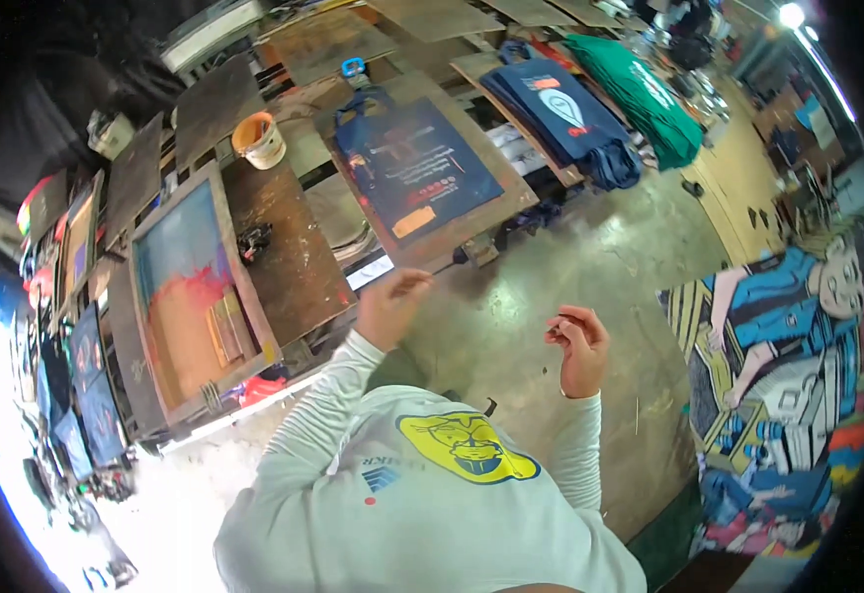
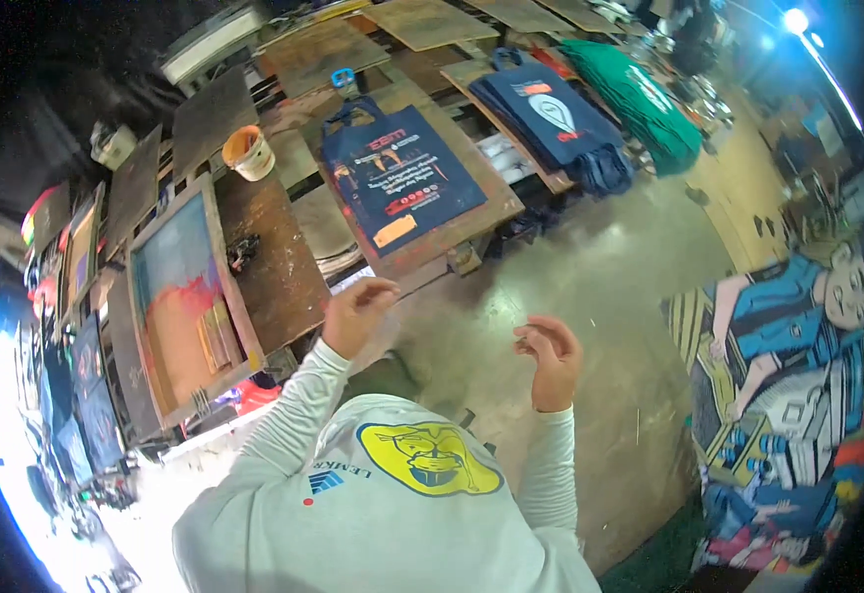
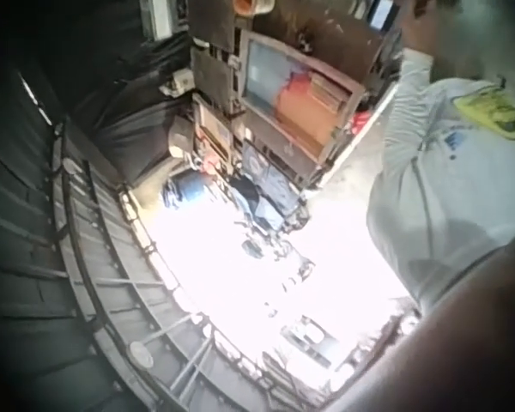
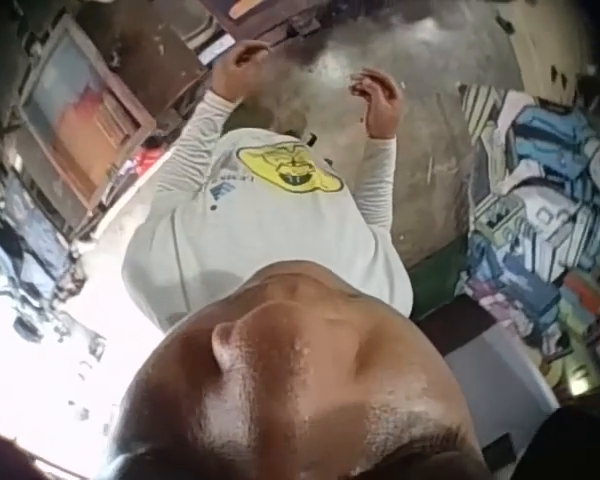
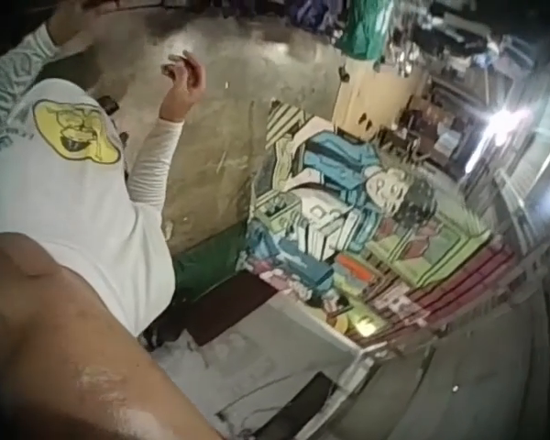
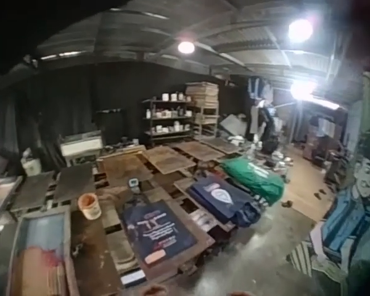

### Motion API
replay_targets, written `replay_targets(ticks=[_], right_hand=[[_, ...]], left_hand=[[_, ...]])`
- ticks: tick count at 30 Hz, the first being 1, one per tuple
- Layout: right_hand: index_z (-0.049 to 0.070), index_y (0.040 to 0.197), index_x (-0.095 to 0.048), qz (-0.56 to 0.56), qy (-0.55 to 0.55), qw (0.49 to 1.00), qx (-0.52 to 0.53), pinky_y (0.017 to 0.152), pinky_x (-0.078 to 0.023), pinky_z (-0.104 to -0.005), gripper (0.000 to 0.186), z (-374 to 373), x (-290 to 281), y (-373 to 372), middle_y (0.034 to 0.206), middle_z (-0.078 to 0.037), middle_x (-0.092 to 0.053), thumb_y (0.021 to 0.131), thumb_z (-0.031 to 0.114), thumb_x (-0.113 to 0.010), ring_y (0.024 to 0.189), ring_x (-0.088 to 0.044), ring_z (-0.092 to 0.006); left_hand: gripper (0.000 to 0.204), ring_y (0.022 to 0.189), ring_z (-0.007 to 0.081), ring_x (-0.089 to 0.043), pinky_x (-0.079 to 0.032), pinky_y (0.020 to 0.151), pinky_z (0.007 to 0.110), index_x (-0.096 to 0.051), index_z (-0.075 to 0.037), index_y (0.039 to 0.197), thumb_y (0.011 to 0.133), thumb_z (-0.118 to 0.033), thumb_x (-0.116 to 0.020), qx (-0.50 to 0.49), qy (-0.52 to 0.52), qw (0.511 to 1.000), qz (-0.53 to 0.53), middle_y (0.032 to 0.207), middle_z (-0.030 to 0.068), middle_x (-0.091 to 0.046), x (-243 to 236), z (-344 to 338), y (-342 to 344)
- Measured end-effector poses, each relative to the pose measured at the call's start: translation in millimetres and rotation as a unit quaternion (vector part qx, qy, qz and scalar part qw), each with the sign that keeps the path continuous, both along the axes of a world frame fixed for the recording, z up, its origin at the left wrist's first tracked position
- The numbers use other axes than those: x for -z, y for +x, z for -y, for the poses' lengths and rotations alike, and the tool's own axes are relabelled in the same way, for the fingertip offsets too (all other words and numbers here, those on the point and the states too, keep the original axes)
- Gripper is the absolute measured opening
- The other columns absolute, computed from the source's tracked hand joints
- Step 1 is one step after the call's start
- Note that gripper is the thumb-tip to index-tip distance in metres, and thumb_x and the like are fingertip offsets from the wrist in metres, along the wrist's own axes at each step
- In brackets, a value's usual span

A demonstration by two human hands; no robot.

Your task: The recorder is performing screen printing and inspecting printed tote bags on a workshop production floor.

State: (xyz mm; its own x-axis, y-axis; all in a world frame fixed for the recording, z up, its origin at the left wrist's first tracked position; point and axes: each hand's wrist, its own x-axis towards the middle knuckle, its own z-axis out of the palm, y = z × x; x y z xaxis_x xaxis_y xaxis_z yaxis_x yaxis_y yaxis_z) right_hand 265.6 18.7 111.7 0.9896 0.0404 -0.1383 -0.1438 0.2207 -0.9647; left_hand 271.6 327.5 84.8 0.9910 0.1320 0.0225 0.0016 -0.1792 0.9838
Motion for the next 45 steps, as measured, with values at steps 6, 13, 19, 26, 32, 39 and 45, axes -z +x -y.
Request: replay_targets(ticks=[6, 13, 19, 26, 32, 39, 45], right_hand=[[0.001, 0.110, -0.064, -0.109, -0.058, 0.984, -0.131, 0.063, -0.054, -0.0298, 0.021, -3, 25, 112, 0.091, -0.011, -0.070, 0.094, 0.011, -0.056, 0.073, -0.065, -0.0169], [0.001, 0.092, -0.060, 0.097, -0.215, 0.950, 0.206, 0.055, -0.050, -0.0265, 0.010, -22, 68, 259, 0.076, -0.004, -0.064, 0.083, 0.005, -0.063, 0.061, -0.061, -0.0129], [-0.001, 0.093, -0.059, 0.060, -0.132, 0.985, 0.094, 0.059, -0.052, -0.0241, 0.008, -37, 67, 361, 0.080, -0.006, -0.065, 0.087, -0.006, -0.056, 0.073, -0.065, -0.0126], [-0.002, 0.094, -0.063, -0.003, -0.158, 0.982, -0.100, 0.059, -0.052, -0.0230, 0.004, -66, 92, 434, 0.080, -0.005, -0.067, 0.091, 0.000, -0.060, 0.071, -0.066, -0.0106], [0.002, 0.095, -0.068, 0.055, -0.325, 0.884, -0.333, 0.060, -0.052, -0.0267, 0.018, -48, 120, 503, 0.078, -0.006, -0.070, 0.084, 0.015, -0.070, 0.065, -0.066, -0.0118], [-0.001, 0.109, -0.064, -0.024, -0.313, 0.776, -0.547, 0.053, -0.052, -0.0258, 0.033, 18, 168, 531, 0.086, -0.007, -0.072, 0.090, 0.026, -0.070, 0.063, -0.067, -0.0135], [0.003, 0.096, -0.063, -0.085, -0.278, 0.732, -0.616, 0.049, -0.049, -0.0252, 0.025, 30, 191, 561, 0.083, -0.007, -0.071, 0.092, 0.028, -0.068, 0.059, -0.065, -0.0127]], left_hand=[[0.017, 0.083, 0.0112, -0.067, -0.053, 0.072, 0.024, -0.065, 0.002, 0.105, 0.095, -0.012, -0.062, -0.156, -0.012, 0.988, -0.008, 0.095, 0.0077, -0.072, 58, -96, 94], [0.019, 0.078, 0.0138, -0.068, -0.053, 0.070, 0.025, -0.066, -0.001, 0.103, 0.092, -0.017, -0.066, -0.146, -0.073, 0.978, -0.131, 0.086, 0.0085, -0.072, 120, -111, 248], [0.029, 0.085, 0.0166, -0.068, -0.054, 0.077, 0.029, -0.065, -0.002, 0.107, 0.085, -0.019, -0.073, 0.016, 0.136, 0.988, -0.066, 0.096, 0.0099, -0.071, 90, -50, 352], [0.029, 0.104, 0.0320, -0.057, -0.047, 0.092, 0.041, -0.068, -0.010, 0.098, 0.079, -0.029, -0.075, -0.037, 0.379, 0.924, -0.022, 0.103, 0.0118, -0.062, 149, -26, 376], [0.031, 0.098, 0.0343, -0.060, -0.049, 0.085, 0.043, -0.067, -0.007, 0.096, 0.085, -0.037, -0.067, 0.004, 0.405, 0.912, -0.066, 0.095, 0.0138, -0.063, 147, -18, 387], [0.031, 0.106, 0.0325, -0.063, -0.049, 0.093, 0.040, -0.067, -0.006, 0.108, 0.087, -0.028, -0.070, -0.220, 0.272, 0.937, 0.008, 0.110, 0.0160, -0.068, 94, 121, 348], [0.018, 0.089, 0.0137, -0.068, -0.052, 0.078, 0.027, -0.069, -0.003, 0.105, 0.091, -0.014, -0.068, -0.496, 0.097, 0.861, -0.059, 0.096, 0.0077, -0.072, 120, 206, 267]])
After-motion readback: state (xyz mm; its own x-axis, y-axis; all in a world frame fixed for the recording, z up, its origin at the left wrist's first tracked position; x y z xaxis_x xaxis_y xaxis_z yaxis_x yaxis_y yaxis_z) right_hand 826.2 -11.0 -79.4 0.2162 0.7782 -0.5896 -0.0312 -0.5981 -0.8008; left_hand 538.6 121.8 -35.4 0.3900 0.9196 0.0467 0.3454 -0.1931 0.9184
